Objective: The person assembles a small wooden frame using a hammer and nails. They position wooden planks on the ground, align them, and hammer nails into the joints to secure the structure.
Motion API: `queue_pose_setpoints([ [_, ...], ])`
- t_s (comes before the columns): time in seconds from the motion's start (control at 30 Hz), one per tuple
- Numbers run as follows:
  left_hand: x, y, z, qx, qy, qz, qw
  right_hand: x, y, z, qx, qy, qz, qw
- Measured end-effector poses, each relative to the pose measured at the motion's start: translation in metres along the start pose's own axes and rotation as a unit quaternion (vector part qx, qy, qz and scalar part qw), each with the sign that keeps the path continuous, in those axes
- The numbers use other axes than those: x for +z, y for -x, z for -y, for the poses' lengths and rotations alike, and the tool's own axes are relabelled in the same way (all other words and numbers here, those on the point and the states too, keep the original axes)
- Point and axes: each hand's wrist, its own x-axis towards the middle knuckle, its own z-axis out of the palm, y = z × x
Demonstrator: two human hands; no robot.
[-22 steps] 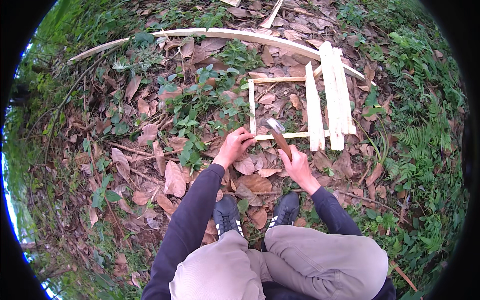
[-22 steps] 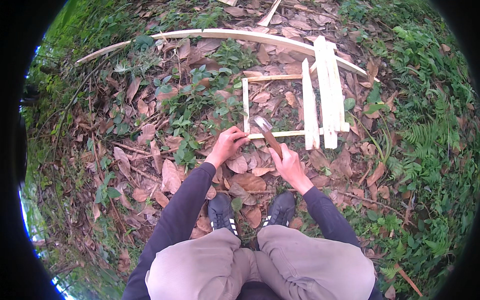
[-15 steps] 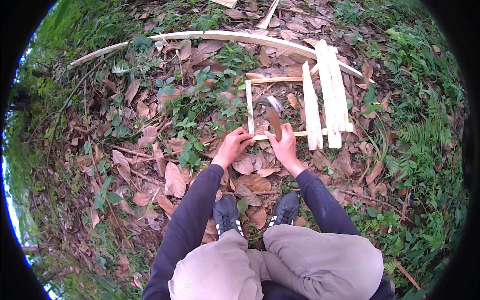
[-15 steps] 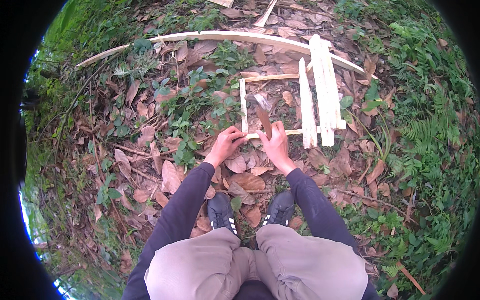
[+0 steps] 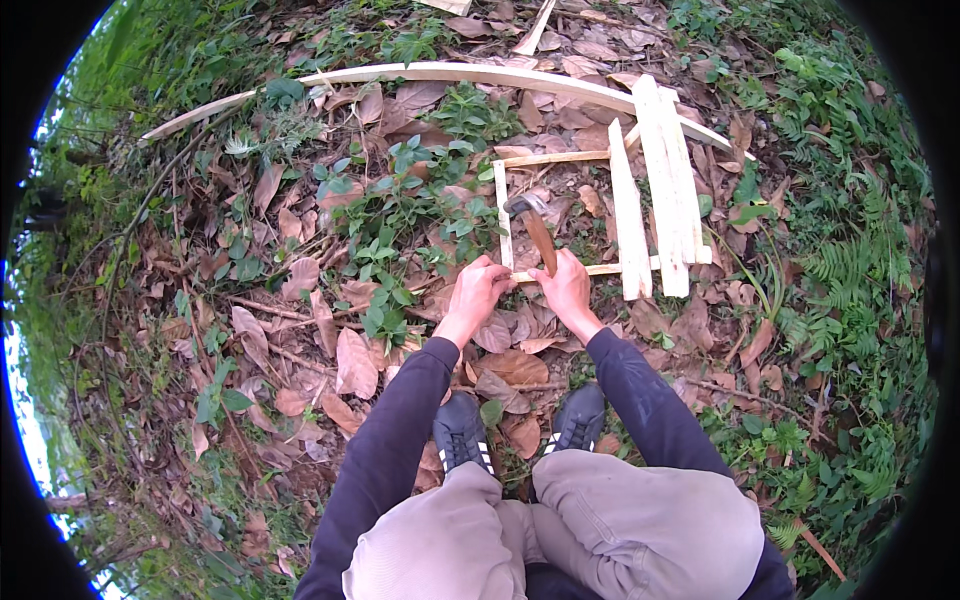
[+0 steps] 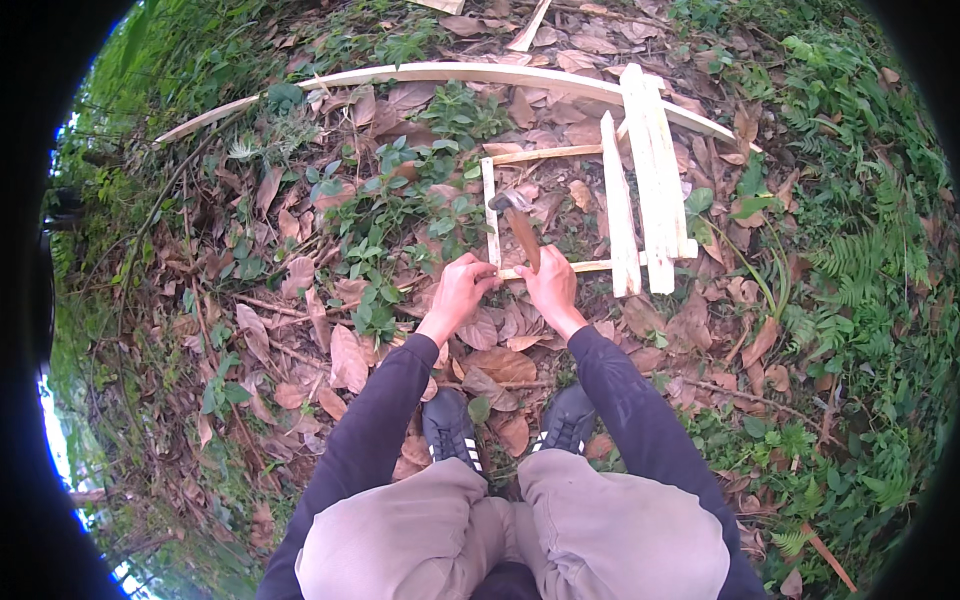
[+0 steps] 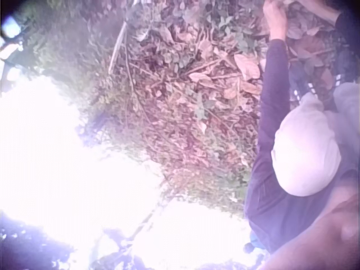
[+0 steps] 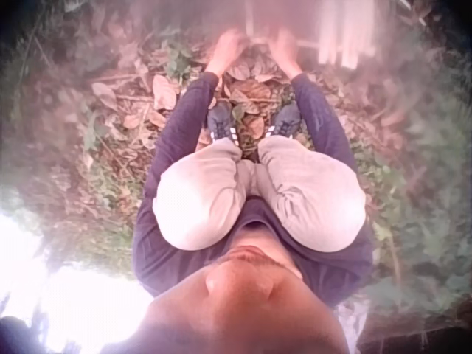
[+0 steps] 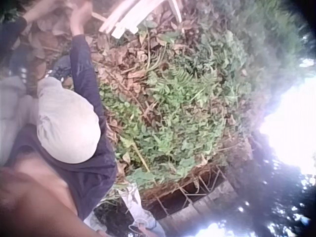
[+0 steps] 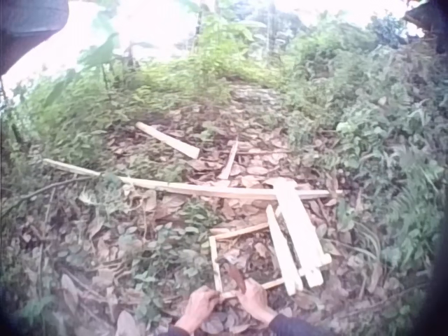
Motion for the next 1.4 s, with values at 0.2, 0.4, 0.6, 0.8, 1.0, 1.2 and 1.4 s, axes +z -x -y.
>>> queue_pose_setpoints([
  [0.2,0.0,-0.005,-0.011,-0.048,0.026,-0.003,0.998,0.001,0.002,-0.003,-0.014,0.004,-0.008,1.0],
  [0.4,0.002,0.003,-0.015,-0.008,-0.012,-0.043,0.999,0.003,0.003,-0.005,-0.047,0.015,-0.014,0.999],
  [0.6,0.002,0.008,-0.014,0.04,-0.031,-0.063,0.997,0.003,0.002,-0.004,-0.037,0.011,-0.011,0.999],
  [0.8,0.0,0.008,-0.014,0.058,-0.052,-0.043,0.996,0.003,0.004,-0.004,-0.05,0.017,-0.02,0.998],
  [1.0,0.006,0.009,-0.007,0.089,-0.07,-0.081,0.99,0.003,0.001,-0.005,-0.061,0.016,-0.018,0.998],
  [1.2,0.007,0.009,-0.006,0.094,-0.07,-0.077,0.99,0.004,0.003,-0.008,-0.069,0.025,-0.026,0.997],
  [1.4,0.005,0.006,-0.003,0.096,-0.058,-0.077,0.991,0.002,0.001,-0.009,-0.018,-0.017,0.002,1.0],
])
